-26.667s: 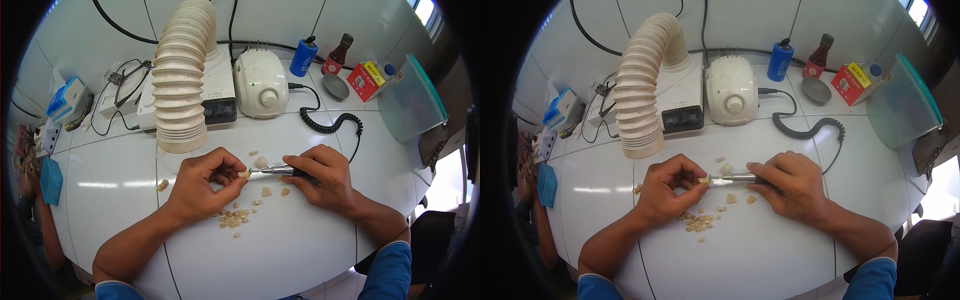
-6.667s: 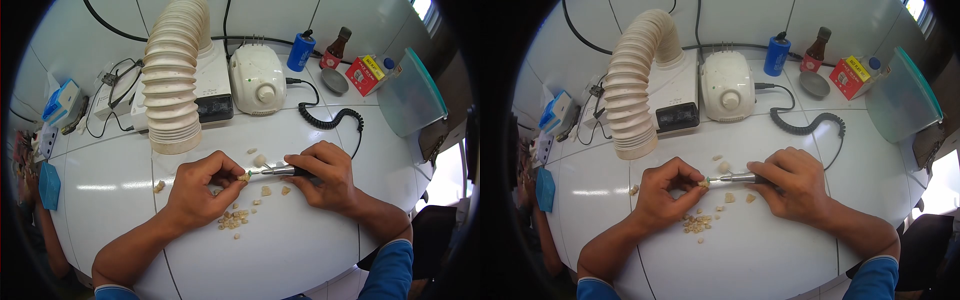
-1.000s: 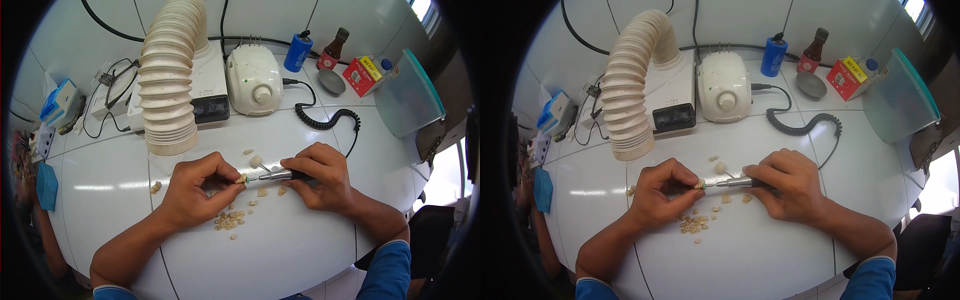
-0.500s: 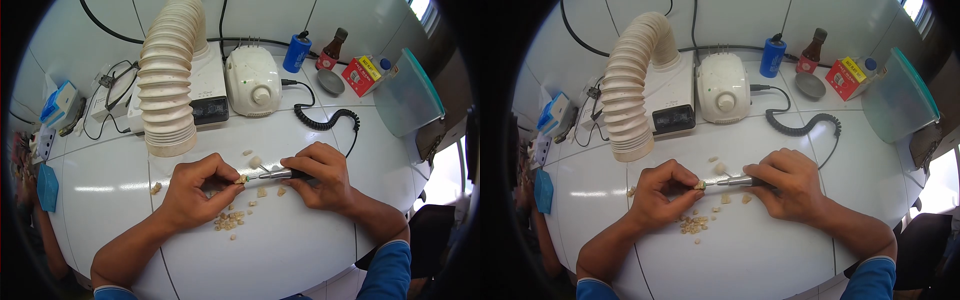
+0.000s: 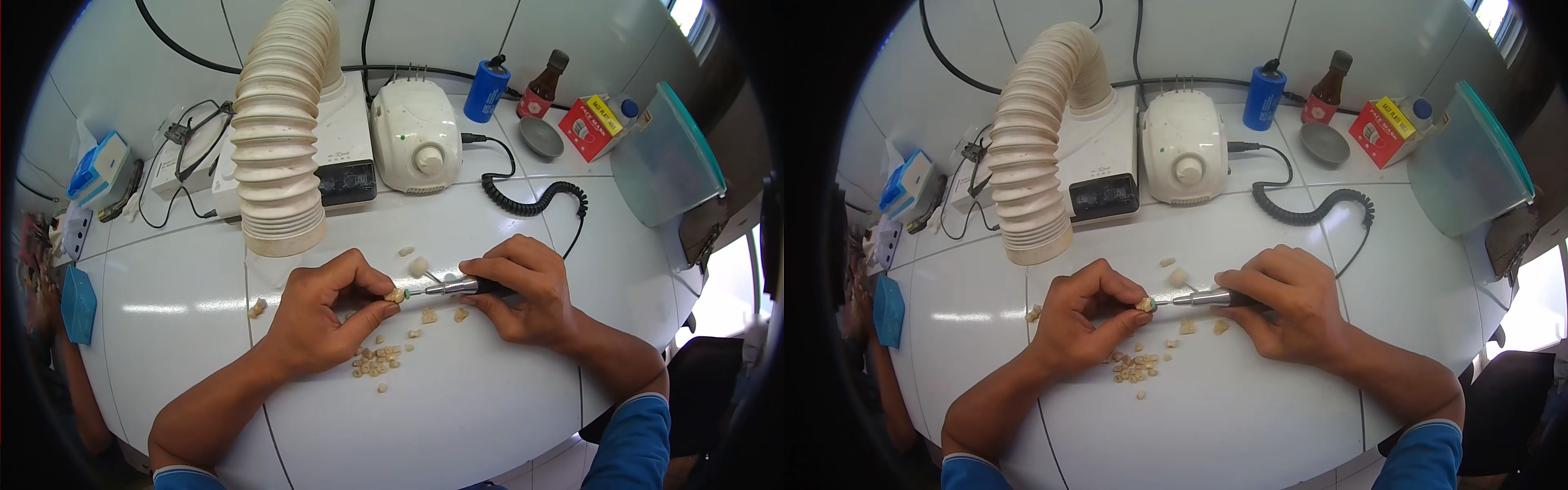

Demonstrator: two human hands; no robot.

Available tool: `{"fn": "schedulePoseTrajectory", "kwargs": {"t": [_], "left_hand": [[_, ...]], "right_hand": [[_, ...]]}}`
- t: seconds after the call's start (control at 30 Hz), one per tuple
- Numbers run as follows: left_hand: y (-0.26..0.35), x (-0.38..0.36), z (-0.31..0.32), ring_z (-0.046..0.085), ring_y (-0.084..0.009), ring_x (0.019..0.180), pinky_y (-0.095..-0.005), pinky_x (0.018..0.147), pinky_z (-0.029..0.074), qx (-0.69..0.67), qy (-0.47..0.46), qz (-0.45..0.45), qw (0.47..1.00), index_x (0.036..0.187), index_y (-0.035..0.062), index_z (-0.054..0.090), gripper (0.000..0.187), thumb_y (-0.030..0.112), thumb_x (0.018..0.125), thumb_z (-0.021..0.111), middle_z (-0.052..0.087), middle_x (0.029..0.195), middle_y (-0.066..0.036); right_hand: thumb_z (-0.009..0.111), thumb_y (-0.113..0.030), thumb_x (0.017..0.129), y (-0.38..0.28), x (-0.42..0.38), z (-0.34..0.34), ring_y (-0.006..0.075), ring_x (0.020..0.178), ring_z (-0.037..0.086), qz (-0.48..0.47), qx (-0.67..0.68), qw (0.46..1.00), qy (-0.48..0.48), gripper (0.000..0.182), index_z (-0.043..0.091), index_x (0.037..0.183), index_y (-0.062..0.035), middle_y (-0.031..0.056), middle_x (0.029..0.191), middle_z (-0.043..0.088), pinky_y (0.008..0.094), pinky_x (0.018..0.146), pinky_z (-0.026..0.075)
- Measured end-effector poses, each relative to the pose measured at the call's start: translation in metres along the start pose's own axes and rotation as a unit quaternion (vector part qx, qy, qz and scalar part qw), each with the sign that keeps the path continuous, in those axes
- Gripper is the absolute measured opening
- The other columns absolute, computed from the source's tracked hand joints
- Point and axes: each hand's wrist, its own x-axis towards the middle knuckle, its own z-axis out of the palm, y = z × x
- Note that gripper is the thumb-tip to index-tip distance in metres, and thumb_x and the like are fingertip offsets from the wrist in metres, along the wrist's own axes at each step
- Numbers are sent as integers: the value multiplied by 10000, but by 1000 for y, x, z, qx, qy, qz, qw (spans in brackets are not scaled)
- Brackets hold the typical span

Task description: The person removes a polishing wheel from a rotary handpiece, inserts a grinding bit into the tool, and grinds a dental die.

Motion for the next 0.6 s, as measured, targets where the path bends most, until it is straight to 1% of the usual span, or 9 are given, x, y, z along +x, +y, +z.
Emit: {"fn": "schedulePoseTrajectory", "kwargs": {"t": [0.03, 0.27, 0.33, 0.6], "left_hand": [[-1, 0, 0, 828, -182, 974, -317, 882, 678, -7, 7, 3, 1000, 1058, -24, 688, 175, 0, 992, 848, 832, 1061, -142], [-2, 0, 0, 831, -188, 979, -320, 889, 678, -13, 2, 2, 1000, 1057, -21, 682, 174, -8, 990, 842, 832, 1066, -145], [3, 0, -1, 826, -208, 1033, -348, 954, 679, 2, -13, -5, 1000, 1066, -25, 656, 181, -71, 986, 812, 831, 1078, -180], [3, 0, -1, 820, -202, 1035, -343, 950, 679, 1, -13, -10, 1000, 1063, -24, 660, 181, -60, 987, 821, 824, 1084, -174]], "right_hand": [[980, -74, 724, 0, 0, 0, 263, 733, 671, -2, -1, 1000, -1, 408, 841, 1107, -71, 69, 854, 711, 399, 644, 496], [980, -78, 720, 0, -1, 1, 261, 736, 671, 1, -1, 1000, -2, 412, 842, 1108, -74, 67, 859, 711, 396, 645, 495], [978, -78, 717, 0, 0, 0, 260, 737, 670, -1, 0, 1000, -6, 411, 842, 1105, -76, 65, 864, 713, 396, 647, 496], [973, -71, 710, 0, -1, 0, 261, 736, 671, -5, -2, 1000, -11, 414, 840, 1102, -81, 64, 870, 719, 395, 650, 496]]}}
